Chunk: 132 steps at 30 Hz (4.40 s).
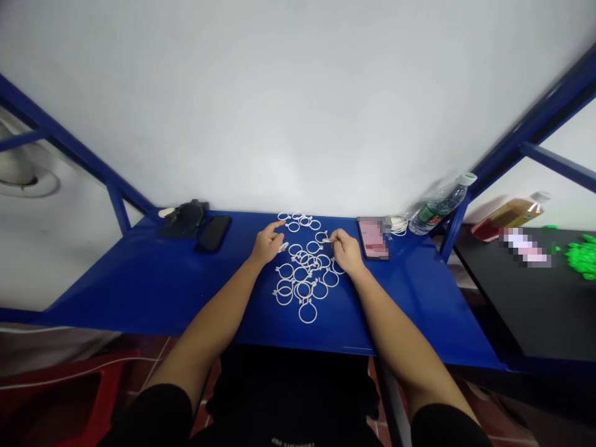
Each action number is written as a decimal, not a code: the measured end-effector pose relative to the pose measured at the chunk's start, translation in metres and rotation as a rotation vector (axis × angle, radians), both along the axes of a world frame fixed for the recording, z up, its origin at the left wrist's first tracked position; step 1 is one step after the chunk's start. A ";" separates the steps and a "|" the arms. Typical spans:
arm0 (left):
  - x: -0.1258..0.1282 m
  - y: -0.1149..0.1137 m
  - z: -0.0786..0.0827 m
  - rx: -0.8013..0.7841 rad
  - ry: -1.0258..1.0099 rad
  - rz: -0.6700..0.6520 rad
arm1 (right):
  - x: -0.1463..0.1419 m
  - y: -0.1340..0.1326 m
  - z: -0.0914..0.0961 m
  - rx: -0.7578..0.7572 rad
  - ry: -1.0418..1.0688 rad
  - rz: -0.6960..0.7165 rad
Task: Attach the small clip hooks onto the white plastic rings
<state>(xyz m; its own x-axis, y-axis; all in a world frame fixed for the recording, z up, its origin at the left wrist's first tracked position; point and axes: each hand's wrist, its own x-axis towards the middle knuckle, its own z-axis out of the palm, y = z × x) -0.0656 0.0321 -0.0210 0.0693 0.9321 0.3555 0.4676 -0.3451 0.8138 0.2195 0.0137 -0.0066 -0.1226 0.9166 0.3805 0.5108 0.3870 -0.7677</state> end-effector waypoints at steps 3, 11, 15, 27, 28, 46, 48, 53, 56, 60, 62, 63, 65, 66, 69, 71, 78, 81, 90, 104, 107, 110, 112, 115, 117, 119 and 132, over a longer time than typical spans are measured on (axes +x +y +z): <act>-0.001 -0.004 0.001 0.085 0.000 -0.059 | -0.001 -0.002 0.002 -0.013 0.022 0.111; -0.002 -0.005 0.003 0.191 0.023 -0.083 | 0.010 0.007 -0.008 -0.127 0.069 0.149; -0.001 0.006 -0.002 0.261 0.221 0.052 | 0.007 0.003 -0.005 -0.143 0.017 0.241; 0.004 0.015 -0.019 0.111 0.452 0.073 | 0.002 0.012 -0.011 -0.011 -0.424 0.063; 0.003 0.015 -0.019 0.111 0.457 0.080 | 0.002 0.012 -0.012 -0.019 -0.448 0.047; 0.007 0.001 -0.007 0.234 0.188 0.160 | -0.001 0.004 -0.005 -0.041 -0.534 0.059; 0.008 -0.002 -0.005 0.274 0.169 0.171 | -0.002 0.002 -0.004 -0.048 -0.511 -0.014; 0.009 -0.005 -0.005 0.208 0.114 0.170 | -0.006 0.003 -0.005 -0.012 -0.531 -0.015; 0.009 -0.004 -0.008 0.206 0.039 0.132 | -0.005 0.005 -0.006 -0.040 -0.552 0.032; 0.009 -0.002 -0.010 0.248 -0.013 0.120 | -0.001 0.007 -0.007 -0.057 -0.493 0.024; 0.009 -0.001 -0.009 0.274 -0.008 0.146 | 0.001 0.007 -0.008 -0.070 -0.450 -0.019; 0.009 -0.001 -0.009 0.293 0.002 0.161 | 0.001 0.008 -0.009 -0.077 -0.434 -0.041; 0.009 0.000 -0.007 0.333 0.027 0.190 | 0.001 0.008 -0.011 -0.078 -0.419 -0.056; 0.009 -0.001 -0.006 0.349 0.038 0.200 | 0.001 0.009 -0.012 -0.069 -0.416 -0.052; 0.010 -0.002 -0.003 0.376 0.049 0.203 | 0.000 0.010 -0.013 -0.018 -0.334 -0.043; 0.011 -0.003 -0.002 0.380 0.044 0.183 | -0.001 0.010 -0.013 0.003 -0.200 -0.056; 0.010 -0.008 0.001 0.349 0.008 0.141 | -0.008 0.002 -0.014 -0.007 0.170 -0.033; 0.010 -0.008 0.001 0.361 -0.013 0.122 | -0.010 0.002 -0.016 -0.050 0.267 0.007; 0.008 -0.006 0.001 0.378 -0.026 0.119 | -0.009 -0.001 -0.006 0.011 0.358 -0.068; 0.007 -0.002 0.001 0.360 -0.051 0.107 | -0.010 0.008 -0.009 -0.056 0.507 -0.097; 0.006 -0.003 -0.001 0.326 -0.033 0.099 | -0.009 0.009 -0.010 -0.092 0.531 -0.111; 0.007 -0.006 -0.003 0.238 -0.030 0.059 | -0.008 0.009 -0.010 -0.108 0.540 -0.111; 0.008 -0.008 -0.003 0.189 -0.015 0.025 | -0.008 0.009 -0.009 -0.106 0.537 -0.105; 0.010 -0.010 -0.003 0.190 0.025 0.009 | -0.007 0.008 -0.008 -0.097 0.526 -0.092; 0.011 -0.010 -0.003 0.199 0.029 0.006 | -0.006 0.008 -0.008 -0.092 0.511 -0.091; 0.010 -0.010 -0.003 0.213 0.023 0.008 | -0.005 0.008 -0.009 -0.081 0.476 -0.097; 0.002 0.002 -0.006 0.249 0.049 0.168 | -0.009 -0.001 -0.002 0.068 0.202 0.113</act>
<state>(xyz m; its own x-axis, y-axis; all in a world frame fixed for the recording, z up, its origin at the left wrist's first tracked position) -0.0637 0.0346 -0.0265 -0.0555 0.8164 0.5748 0.5712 -0.4462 0.6889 0.2109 0.0129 -0.0091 -0.1385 0.8728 0.4681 0.3002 0.4874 -0.8200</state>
